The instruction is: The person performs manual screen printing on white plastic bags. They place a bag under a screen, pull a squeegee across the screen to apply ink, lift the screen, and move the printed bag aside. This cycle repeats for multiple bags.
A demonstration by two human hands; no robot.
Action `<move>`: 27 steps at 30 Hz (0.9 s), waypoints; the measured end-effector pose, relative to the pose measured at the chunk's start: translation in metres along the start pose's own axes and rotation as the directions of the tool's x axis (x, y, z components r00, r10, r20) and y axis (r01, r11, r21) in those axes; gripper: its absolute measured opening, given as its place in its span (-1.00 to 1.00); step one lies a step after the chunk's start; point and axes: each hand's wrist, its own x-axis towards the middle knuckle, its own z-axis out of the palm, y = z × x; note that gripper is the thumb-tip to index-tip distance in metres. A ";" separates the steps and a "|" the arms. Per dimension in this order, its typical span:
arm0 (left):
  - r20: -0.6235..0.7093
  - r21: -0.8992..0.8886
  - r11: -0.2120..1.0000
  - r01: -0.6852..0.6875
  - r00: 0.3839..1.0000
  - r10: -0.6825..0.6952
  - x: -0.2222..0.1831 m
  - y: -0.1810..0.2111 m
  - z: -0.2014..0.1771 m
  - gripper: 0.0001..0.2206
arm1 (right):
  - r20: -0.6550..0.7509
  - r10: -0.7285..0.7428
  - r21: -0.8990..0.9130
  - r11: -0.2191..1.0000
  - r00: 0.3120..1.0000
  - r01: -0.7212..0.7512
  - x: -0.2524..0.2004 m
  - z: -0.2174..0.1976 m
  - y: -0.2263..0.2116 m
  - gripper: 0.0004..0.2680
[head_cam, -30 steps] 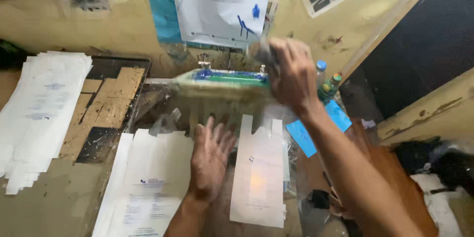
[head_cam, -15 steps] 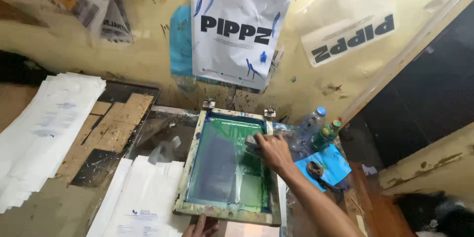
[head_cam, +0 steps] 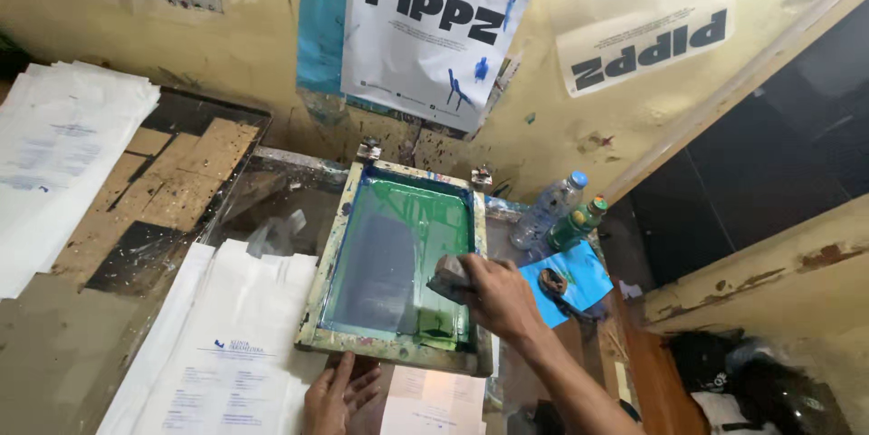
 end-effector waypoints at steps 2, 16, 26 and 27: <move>0.025 -0.023 1.000 -0.011 1.000 0.011 0.000 0.001 -0.002 -0.72 | 0.067 0.120 0.035 0.992 0.990 -0.123 0.002 -0.012 -0.005 -0.68; 0.013 0.101 0.990 0.095 0.995 -0.096 -0.032 0.038 0.013 -0.58 | 0.001 0.040 0.051 0.998 0.999 -0.040 0.022 0.007 0.018 -0.61; 0.065 0.050 0.993 0.107 0.992 -0.110 -0.002 0.020 0.000 -0.58 | 0.180 -0.020 -0.110 0.993 0.983 0.040 0.015 0.061 0.003 -0.68; 0.052 0.084 0.990 0.115 0.991 -0.120 -0.013 0.029 0.003 -0.57 | 0.086 -0.043 -0.139 0.989 0.995 0.055 0.025 0.062 0.012 -0.70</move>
